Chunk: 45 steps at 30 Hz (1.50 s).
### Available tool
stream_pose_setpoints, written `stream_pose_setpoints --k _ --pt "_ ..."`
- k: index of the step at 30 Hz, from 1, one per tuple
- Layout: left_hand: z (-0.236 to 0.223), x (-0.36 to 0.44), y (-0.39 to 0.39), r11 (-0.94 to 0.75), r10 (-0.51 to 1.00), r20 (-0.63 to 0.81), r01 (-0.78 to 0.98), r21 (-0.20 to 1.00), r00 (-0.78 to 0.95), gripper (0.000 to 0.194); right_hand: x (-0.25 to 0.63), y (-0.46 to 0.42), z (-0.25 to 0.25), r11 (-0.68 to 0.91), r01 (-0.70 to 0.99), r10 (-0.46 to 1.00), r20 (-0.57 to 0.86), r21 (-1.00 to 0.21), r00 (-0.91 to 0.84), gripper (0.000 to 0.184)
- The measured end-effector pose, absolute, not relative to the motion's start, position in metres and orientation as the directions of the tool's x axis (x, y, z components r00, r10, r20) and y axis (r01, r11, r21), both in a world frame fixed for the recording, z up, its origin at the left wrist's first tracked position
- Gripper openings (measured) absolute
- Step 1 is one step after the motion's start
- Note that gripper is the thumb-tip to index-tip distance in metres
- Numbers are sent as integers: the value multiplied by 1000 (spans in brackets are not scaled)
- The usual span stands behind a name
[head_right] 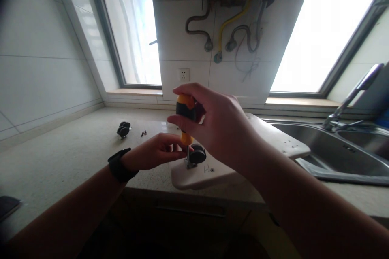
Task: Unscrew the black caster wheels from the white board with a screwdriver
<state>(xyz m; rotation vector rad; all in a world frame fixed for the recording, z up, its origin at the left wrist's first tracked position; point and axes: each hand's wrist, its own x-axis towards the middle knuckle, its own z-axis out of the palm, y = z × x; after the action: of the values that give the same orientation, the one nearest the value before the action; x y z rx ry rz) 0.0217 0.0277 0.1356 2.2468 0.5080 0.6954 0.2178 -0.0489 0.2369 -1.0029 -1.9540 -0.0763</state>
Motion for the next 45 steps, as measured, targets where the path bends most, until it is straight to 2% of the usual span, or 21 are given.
stream_pose_setpoints --k 9,18,24,31,35,39,45 --pt "132 21 30 -651 531 331 125 749 780 22 218 -48 233 670 670 612 748 -319 -255 52" --pt "131 26 27 -673 552 364 143 726 750 22 219 -43 224 674 689 533 821 -265 -206 48" --pt "133 29 23 -652 586 354 164 740 729 22 219 -42 223 631 717 557 816 -297 -152 45" --pt "130 34 19 -592 619 365 109 798 695 29 215 -44 234 509 831 601 783 -224 -158 50" --pt "129 36 19 -521 615 357 23 853 703 28 208 -43 239 443 868 652 745 -225 -139 56" --pt "128 37 17 -479 622 369 -37 877 690 24 206 -42 242 464 855 676 717 -232 -172 52" --pt "129 40 13 -476 671 383 -27 879 635 18 208 -38 243 507 796 702 694 -332 -158 48"
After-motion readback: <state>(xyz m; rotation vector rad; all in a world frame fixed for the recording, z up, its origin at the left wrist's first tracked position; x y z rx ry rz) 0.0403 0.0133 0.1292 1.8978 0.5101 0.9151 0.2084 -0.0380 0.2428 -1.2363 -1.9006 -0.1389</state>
